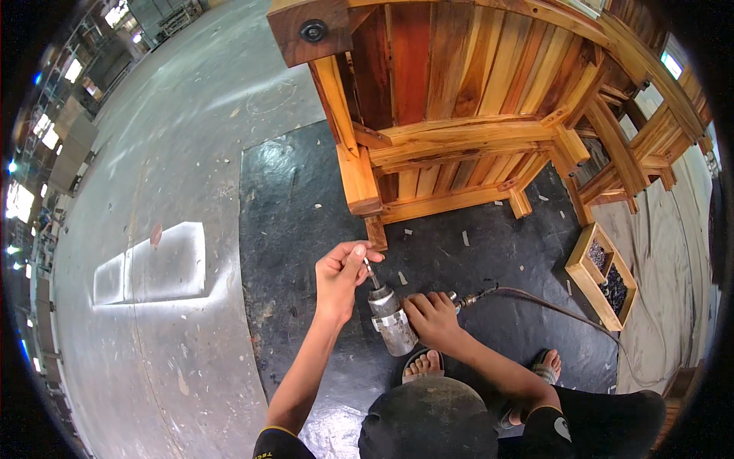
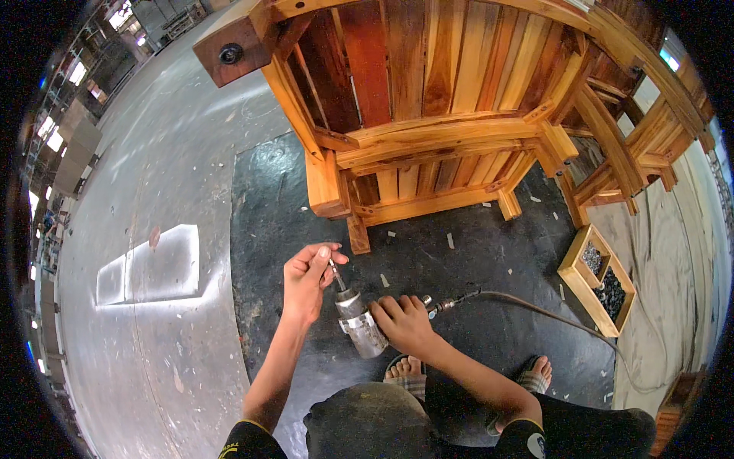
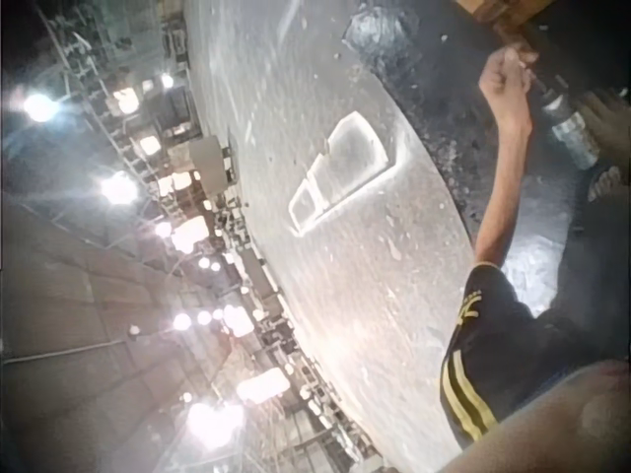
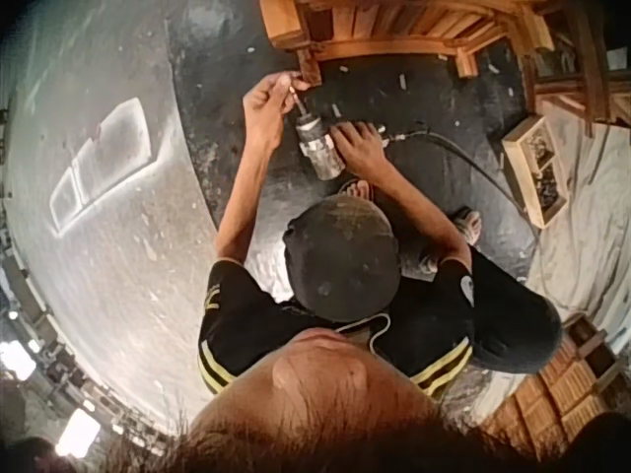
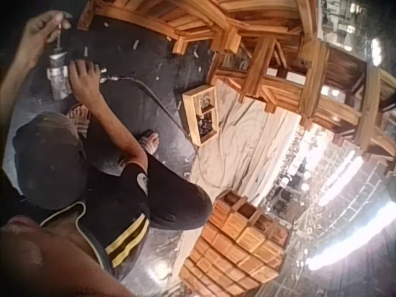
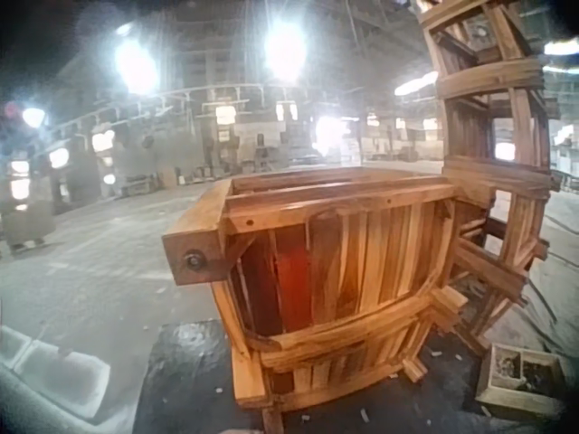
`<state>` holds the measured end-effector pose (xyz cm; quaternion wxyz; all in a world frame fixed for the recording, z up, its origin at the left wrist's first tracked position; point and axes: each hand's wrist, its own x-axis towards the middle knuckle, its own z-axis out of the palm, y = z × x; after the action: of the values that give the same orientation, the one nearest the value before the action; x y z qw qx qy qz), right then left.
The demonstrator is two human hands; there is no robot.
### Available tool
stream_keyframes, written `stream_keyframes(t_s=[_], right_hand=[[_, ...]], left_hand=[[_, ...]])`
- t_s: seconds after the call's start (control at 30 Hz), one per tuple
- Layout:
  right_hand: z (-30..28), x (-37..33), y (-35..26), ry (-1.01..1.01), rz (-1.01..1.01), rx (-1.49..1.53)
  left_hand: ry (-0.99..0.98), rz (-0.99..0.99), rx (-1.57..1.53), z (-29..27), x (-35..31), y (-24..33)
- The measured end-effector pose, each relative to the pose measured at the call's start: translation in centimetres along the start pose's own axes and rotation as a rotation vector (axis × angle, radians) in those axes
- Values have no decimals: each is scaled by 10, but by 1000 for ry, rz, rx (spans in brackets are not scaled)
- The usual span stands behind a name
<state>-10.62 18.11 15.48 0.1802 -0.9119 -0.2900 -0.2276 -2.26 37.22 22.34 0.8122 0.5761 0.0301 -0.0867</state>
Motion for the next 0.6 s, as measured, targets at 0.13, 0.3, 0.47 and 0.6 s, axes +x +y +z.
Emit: stream_keyframes(t_s=[0.13, 0.3, 0.47, 0.6], right_hand=[[-6, -8, 6, 74, -38, -23], [-20, -10, 20, 64, 14, 14], [-24, 3, 11, 104, -2, 54], [-33, -9, 21, 69, 62, 15]], left_hand=[[-46, 33, -118, 8, -19, -6], [37, -215, -152, -8, 14, -74], [71, 436, 973, -43, 102, -171], [-38, 261, 1683, 20, 131, -179]])
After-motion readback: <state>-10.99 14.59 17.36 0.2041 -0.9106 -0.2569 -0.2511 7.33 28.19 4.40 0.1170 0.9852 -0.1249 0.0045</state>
